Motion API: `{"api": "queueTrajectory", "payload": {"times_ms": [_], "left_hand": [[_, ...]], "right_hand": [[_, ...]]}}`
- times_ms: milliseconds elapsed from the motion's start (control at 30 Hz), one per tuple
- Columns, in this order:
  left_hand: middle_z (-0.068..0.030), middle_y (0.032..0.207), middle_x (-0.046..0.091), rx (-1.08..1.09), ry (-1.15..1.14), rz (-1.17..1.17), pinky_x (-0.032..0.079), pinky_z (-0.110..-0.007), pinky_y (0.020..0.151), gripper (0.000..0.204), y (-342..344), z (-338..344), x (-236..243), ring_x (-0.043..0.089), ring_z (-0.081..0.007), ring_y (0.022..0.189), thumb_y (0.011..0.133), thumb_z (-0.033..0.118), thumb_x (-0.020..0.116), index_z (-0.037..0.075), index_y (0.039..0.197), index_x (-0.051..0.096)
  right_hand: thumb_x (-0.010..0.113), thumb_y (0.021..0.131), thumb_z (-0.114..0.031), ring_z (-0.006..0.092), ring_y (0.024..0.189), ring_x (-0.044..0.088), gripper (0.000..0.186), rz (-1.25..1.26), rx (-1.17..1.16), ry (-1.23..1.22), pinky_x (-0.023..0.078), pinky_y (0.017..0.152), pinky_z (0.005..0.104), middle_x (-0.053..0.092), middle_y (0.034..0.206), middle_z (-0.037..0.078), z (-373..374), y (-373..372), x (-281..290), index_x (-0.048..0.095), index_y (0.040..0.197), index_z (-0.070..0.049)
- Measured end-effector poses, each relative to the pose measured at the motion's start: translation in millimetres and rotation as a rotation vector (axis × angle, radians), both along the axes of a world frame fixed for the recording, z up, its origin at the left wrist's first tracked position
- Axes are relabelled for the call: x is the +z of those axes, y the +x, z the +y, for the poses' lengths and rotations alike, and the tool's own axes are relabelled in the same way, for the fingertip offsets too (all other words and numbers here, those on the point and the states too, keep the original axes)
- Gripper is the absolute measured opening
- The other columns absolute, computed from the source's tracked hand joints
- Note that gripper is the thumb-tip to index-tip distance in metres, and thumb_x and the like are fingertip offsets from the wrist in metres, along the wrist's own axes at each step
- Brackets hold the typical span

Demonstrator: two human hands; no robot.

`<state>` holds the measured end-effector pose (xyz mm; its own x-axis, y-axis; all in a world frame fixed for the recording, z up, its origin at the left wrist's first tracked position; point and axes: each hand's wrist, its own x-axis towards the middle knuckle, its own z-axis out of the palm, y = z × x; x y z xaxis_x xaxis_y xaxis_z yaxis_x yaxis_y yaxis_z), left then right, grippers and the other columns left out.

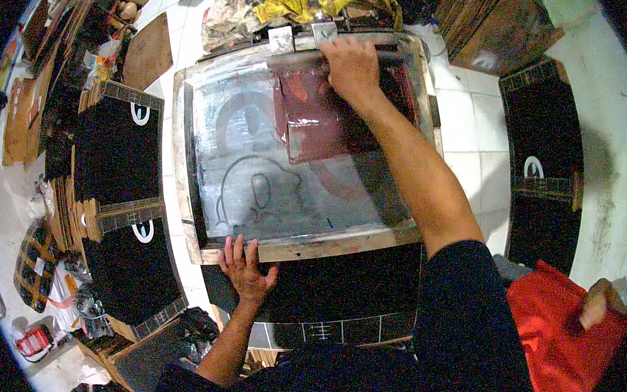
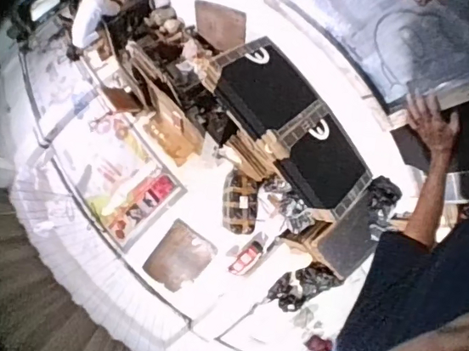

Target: The person mixes dark ink in a small container, then repeatedly uses a squeegee to pull ink across a screen-printing frame over a black skateboard deck. The person lifts the screen to reveal the printed logo and repeats the process on multiple decks.

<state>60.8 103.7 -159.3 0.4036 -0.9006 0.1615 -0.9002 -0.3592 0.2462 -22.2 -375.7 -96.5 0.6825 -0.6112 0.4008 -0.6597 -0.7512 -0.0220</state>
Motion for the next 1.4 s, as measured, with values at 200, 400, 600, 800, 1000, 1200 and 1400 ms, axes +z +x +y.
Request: {"api": "queueTrajectory", "payload": {"times_ms": [200, 400, 600, 800, 1000, 1200, 1400], "left_hand": [[-0.0142, 0.154, 0.045, -0.003, -0.004, -0.011, 0.016, -0.060, 0.122, 0.077, 0, -1, 1, 0.032, -0.0395, 0.150, 0.077, 0.046, 0.079, 0.019, 0.143, 0.053], [-0.0148, 0.153, 0.045, -0.030, -0.053, -0.016, 0.018, -0.059, 0.122, 0.077, 1, -2, 0, 0.032, -0.0390, 0.150, 0.077, 0.041, 0.081, 0.017, 0.144, 0.052], [-0.0130, 0.152, 0.047, -0.024, -0.062, -0.024, 0.019, -0.060, 0.121, 0.071, 1, -9, 7, 0.033, -0.0387, 0.149, 0.076, 0.035, 0.082, 0.016, 0.140, 0.056], [-0.0075, 0.101, 0.066, -0.147, -0.127, 0.128, 0.041, -0.049, 0.095, 0.044, 27, -24, 47, 0.060, -0.0305, 0.098, 0.070, 0.022, 0.085, 0.011, 0.111, 0.072], [-0.0102, 0.105, 0.064, -0.194, -0.053, 0.177, 0.041, -0.047, 0.092, 0.050, 27, -28, 76, 0.056, -0.0329, 0.099, 0.066, 0.014, 0.084, 0.010, 0.114, 0.071], [-0.0085, 0.101, 0.065, -0.192, -0.089, 0.188, 0.042, -0.046, 0.090, 0.047, 26, -35, 76, 0.057, -0.0311, 0.097, 0.066, 0.015, 0.084, 0.010, 0.112, 0.072], [-0.0078, 0.104, 0.068, -0.166, -0.048, 0.188, 0.041, -0.047, 0.091, 0.047, 23, -34, 79, 0.059, -0.0303, 0.097, 0.069, 0.019, 0.086, 0.009, 0.112, 0.073]], "right_hand": [[0.084, 0.068, -0.012, 0.0286, 0.107, 0.064, 0.051, 0.082, -0.038, 0.070, 0.048, 0.088, 0.0444, 0.066, 0.108, 0.005, 22, -12, -11, 0.063, 0.115, -0.015], [0.068, 0.079, -0.007, 0.0277, 0.095, 0.060, 0.030, 0.109, -0.052, 0.178, 0.045, 0.083, 0.0429, 0.063, 0.096, 0.006, 127, -67, 5, 0.069, 0.108, -0.013], [0.067, 0.080, -0.008, 0.0264, 0.095, 0.061, 0.025, -0.022, -0.030, 0.007, 0.045, 0.086, 0.0415, 0.063, 0.094, 0.005, 136, -75, -13, 0.068, 0.105, -0.013], [0.064, 0.087, -0.014, 0.0256, 0.098, 0.065, 0.014, -0.038, -0.035, 0.051, 0.047, 0.087, 0.0433, 0.069, 0.095, 0.004, 124, -72, 7, 0.069, 0.100, -0.016], [0.078, 0.077, -0.015, 0.0286, 0.104, 0.067, 0.033, 0.043, 0.016, 0.148, 0.047, 0.089, 0.0479, 0.072, 0.104, 0.005, 85, -64, 30, 0.069, 0.109, -0.016], [0.084, 0.076, -0.022, 0.0294, 0.109, 0.066, 0.037, 0.156, 0.077, 0.306, 0.047, 0.091, 0.0510, 0.072, 0.107, 0.006, 77, -68, 21, 0.068, 0.108, -0.015], [0.086, 0.075, -0.029, 0.0330, 0.126, 0.062, 0.057, 0.170, 0.075, 0.408, 0.043, 0.105, 0.0581, 0.070, 0.127, 0.010, -41, -4, 18, 0.068, 0.129, -0.019]]}}
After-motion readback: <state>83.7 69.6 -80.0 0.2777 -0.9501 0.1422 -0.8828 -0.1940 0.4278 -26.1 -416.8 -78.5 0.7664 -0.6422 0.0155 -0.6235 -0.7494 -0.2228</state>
